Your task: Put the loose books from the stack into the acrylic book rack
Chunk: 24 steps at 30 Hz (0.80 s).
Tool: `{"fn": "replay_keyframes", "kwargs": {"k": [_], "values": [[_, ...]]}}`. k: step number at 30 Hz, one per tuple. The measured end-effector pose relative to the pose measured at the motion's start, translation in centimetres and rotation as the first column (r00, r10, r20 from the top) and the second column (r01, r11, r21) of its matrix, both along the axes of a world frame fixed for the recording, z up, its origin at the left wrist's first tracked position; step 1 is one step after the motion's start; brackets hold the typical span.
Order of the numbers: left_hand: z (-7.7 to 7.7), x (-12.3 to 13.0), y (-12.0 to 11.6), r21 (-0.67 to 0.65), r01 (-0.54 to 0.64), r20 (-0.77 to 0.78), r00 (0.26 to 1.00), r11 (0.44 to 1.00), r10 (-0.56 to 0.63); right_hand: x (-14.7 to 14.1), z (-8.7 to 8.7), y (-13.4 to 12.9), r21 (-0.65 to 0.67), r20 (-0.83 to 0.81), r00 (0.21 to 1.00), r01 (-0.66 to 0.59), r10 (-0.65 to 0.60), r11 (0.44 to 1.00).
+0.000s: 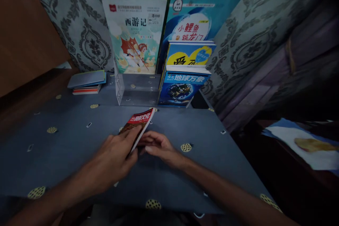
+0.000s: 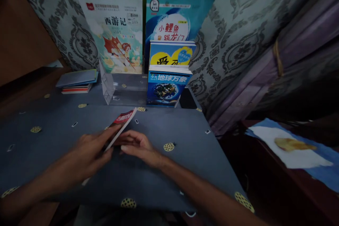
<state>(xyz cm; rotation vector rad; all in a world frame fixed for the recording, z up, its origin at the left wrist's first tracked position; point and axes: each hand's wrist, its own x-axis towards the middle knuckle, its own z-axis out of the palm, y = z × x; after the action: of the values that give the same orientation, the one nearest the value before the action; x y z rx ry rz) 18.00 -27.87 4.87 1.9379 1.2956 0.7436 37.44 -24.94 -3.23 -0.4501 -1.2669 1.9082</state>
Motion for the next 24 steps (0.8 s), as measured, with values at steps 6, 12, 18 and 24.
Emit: {"fn": "replay_keyframes", "kwargs": {"k": [6,12,18,24], "values": [[2.6,-2.6,0.8,-0.289,-0.06,0.365,0.916,0.955,0.168,1.1,1.6,-1.3,0.498,0.218,0.945,0.107,-0.244,0.861],[-2.6,-4.2,2.9,-0.641,0.131,0.55,0.766,0.756,0.334,1.1,0.3,-0.9,0.915,0.296,0.738,-0.037,-0.606,0.402],[-6.4,-4.6,3.9,-0.715,0.037,0.449,0.79,0.698,0.418,0.9,-1.4,0.1,0.846,0.478,0.713,-0.218,-0.513,0.486],[-4.9,-2.4,2.9,-0.258,0.002,0.232,0.971,0.966,0.06,1.2,-1.6,0.2,0.829,0.491,0.727,-0.222,-0.48,0.513]]}}
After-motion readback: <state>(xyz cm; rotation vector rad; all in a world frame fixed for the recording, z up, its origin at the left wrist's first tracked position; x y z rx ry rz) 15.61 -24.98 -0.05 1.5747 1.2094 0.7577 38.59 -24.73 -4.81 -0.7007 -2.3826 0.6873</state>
